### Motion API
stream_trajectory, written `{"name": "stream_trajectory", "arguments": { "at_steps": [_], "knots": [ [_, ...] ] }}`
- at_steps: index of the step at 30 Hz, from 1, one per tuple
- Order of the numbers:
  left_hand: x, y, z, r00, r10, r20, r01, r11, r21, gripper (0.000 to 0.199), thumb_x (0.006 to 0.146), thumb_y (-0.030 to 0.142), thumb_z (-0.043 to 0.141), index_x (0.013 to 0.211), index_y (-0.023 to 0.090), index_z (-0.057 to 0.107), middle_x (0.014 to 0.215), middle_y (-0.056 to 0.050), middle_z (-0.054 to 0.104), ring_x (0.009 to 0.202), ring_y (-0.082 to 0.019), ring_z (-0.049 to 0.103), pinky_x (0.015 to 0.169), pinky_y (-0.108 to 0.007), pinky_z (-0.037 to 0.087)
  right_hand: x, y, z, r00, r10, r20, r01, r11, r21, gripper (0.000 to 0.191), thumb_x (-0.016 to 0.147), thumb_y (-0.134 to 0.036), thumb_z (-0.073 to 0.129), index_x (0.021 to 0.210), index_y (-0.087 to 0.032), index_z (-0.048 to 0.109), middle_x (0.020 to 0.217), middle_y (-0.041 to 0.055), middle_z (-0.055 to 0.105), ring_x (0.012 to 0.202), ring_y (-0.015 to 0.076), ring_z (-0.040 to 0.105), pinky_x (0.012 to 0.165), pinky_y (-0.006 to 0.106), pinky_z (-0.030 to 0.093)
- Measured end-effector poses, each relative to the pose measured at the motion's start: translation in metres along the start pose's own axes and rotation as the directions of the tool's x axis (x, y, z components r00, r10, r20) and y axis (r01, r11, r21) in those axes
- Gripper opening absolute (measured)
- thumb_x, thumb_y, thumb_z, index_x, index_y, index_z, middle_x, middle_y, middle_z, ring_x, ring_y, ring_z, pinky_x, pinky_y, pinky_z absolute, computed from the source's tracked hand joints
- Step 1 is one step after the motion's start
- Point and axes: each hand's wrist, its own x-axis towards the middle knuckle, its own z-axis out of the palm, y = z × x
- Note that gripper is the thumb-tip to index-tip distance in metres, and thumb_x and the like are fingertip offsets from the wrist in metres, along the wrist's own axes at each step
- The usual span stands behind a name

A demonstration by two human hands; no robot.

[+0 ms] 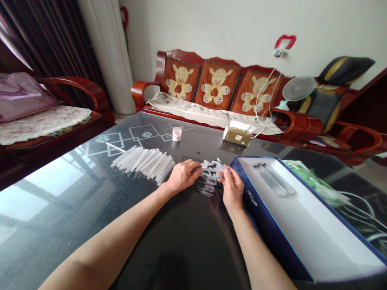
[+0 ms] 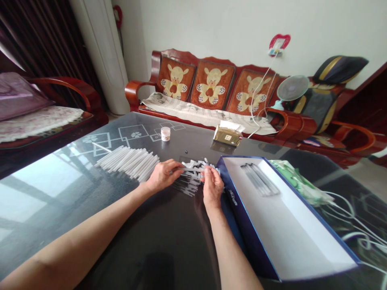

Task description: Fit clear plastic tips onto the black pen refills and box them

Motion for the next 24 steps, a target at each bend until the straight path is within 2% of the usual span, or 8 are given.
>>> {"name": "stream_trajectory", "arguments": {
  "at_steps": [2,5,9,12,17,22,24],
  "knots": [
    [-0.003,0.009,0.000,0.984,0.112,0.135,-0.141,0.964,0.227,0.027,0.093,0.036,0.045,0.097,0.018,0.065,0.083,-0.007,0.067,0.075,-0.016,0.063,0.069,-0.026,0.047,-0.002,-0.002,0.001,1.000,-0.007,0.025,0.007,1.000,-0.007,0.036,0.079,-0.048,0.062,0.098,-0.017,0.067,0.085,0.0056,0.070,0.074,0.0177,0.065,0.062,0.029,0.053],
    [-0.006,0.022,0.004,0.959,0.082,0.273,-0.177,0.921,0.346,0.032,0.097,0.036,0.037,0.097,0.017,0.063,0.080,-0.007,0.067,0.071,-0.017,0.064,0.062,-0.024,0.045,-0.006,-0.003,0.004,0.997,-0.015,0.078,0.018,0.999,-0.031,0.034,0.078,-0.048,0.063,0.096,-0.019,0.068,0.086,0.0059,0.071,0.074,0.0181,0.065,0.062,0.030,0.054],
    [-0.009,0.030,0.010,0.960,-0.017,0.280,-0.094,0.921,0.378,0.033,0.097,0.037,0.037,0.091,0.016,0.061,0.081,-0.007,0.067,0.069,-0.017,0.065,0.059,-0.023,0.044,-0.010,0.001,0.012,0.989,0.005,0.149,-0.006,1.000,0.008,0.032,0.077,-0.047,0.064,0.097,-0.021,0.067,0.087,0.0047,0.071,0.071,0.0178,0.065,0.061,0.032,0.055],
    [-0.012,0.030,0.014,0.970,-0.034,0.241,-0.068,0.914,0.400,0.034,0.097,0.038,0.037,0.089,0.016,0.061,0.080,-0.008,0.067,0.067,-0.017,0.065,0.057,-0.023,0.044,-0.015,0.001,0.020,0.979,0.069,0.193,-0.089,0.991,0.095,0.030,0.077,-0.047,0.064,0.093,-0.021,0.066,0.088,0.0043,0.071,0.074,0.0182,0.066,0.062,0.032,0.055],
    [-0.017,0.033,0.022,0.985,-0.028,0.170,-0.028,0.947,0.321,0.030,0.096,0.035,0.037,0.103,0.017,0.061,0.085,-0.008,0.070,0.069,-0.017,0.066,0.058,-0.023,0.044,-0.023,-0.006,0.030,0.957,0.218,0.192,-0.262,0.932,0.249,0.028,0.074,-0.045,0.068,0.082,-0.019,0.065,0.082,0.0033,0.073,0.072,0.0173,0.067,0.060,0.029,0.054],
    [-0.015,0.035,0.025,0.974,-0.096,0.204,0.069,0.988,0.137,0.033,0.095,0.033,0.039,0.079,0.016,0.063,0.071,-0.005,0.068,0.061,-0.014,0.063,0.057,-0.021,0.042,-0.028,-0.005,0.034,0.955,0.261,0.143,-0.295,0.888,0.353,0.028,0.073,-0.045,0.068,0.080,-0.018,0.065,0.077,0.0051,0.073,0.070,0.0180,0.069,0.057,0.028,0.055],
    [-0.012,0.034,0.023,0.971,-0.091,0.222,0.083,0.995,0.047,0.033,0.093,0.032,0.041,0.074,0.016,0.062,0.069,-0.003,0.067,0.059,-0.012,0.060,0.057,-0.020,0.041,-0.026,-0.002,0.032,0.949,0.271,0.163,-0.314,0.868,0.385,0.028,0.072,-0.044,0.070,0.080,-0.018,0.065,0.078,0.0052,0.074,0.070,0.0183,0.070,0.057,0.029,0.056]
  ]
}}
